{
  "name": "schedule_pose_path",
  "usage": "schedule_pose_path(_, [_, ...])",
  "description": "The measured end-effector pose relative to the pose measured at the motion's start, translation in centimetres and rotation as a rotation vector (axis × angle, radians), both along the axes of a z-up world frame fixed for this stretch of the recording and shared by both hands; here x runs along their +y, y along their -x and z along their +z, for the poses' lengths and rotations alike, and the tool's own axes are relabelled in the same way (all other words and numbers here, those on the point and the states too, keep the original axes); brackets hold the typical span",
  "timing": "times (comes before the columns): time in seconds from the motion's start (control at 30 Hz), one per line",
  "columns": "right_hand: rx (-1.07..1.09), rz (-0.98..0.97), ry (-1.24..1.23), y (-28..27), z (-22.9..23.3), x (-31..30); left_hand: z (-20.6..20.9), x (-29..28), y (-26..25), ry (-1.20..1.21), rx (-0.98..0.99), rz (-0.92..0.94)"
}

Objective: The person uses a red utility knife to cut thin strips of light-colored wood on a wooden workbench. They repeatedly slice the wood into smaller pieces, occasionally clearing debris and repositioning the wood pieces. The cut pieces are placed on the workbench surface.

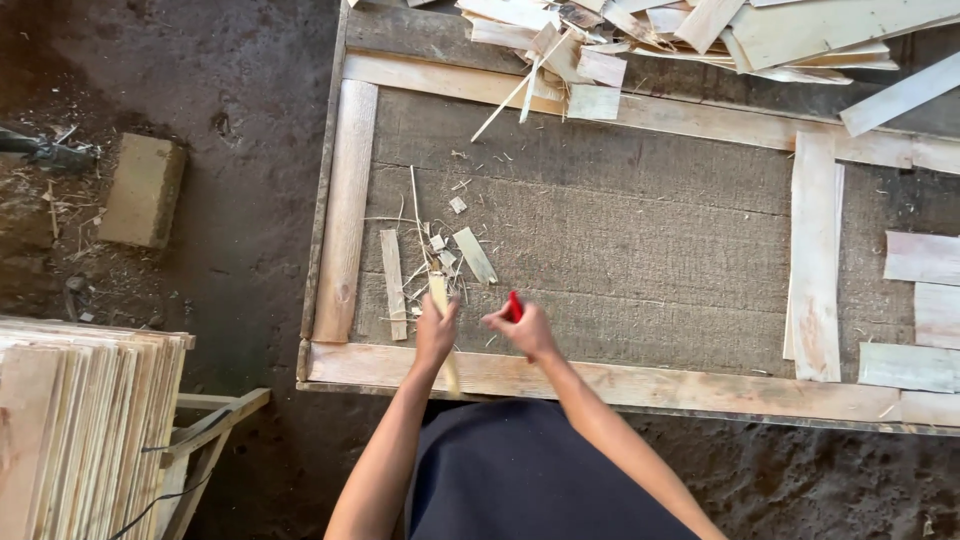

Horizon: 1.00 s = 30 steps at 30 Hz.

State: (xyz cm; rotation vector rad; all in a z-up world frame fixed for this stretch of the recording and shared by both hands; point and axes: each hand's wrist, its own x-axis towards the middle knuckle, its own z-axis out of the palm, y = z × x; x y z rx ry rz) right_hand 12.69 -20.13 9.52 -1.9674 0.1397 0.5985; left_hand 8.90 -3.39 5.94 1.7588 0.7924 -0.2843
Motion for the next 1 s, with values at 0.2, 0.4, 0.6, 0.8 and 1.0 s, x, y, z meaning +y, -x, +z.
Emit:
schedule_pose_path(0.2, [0.084,0.059,-0.026,1.4,-3.7,-1.3,-3.8,-4.4,-5.0,0.195,-0.14,0.094])
schedule_pose_path(0.4, [0.093,-0.25,0.178,-2.6,-8.1,-8.4,-3.8,-1.5,-3.8,-0.618,-0.385,0.097])
schedule_pose_path(0.6, [0.09,-0.319,0.44,-2.2,-7.4,-12.5,2.6,2.4,-2.8,-0.66,0.079,-0.096])
schedule_pose_path(0.8, [0.116,-0.257,0.489,-0.4,-6.1,-12.5,-5.2,0.8,-4.3,-0.794,-0.071,-0.165])
schedule_pose_path(1.0, [0.122,-0.295,0.473,-0.6,-6.0,-13.2,-5.9,-1.5,-6.2,-0.651,-0.164,-0.243])
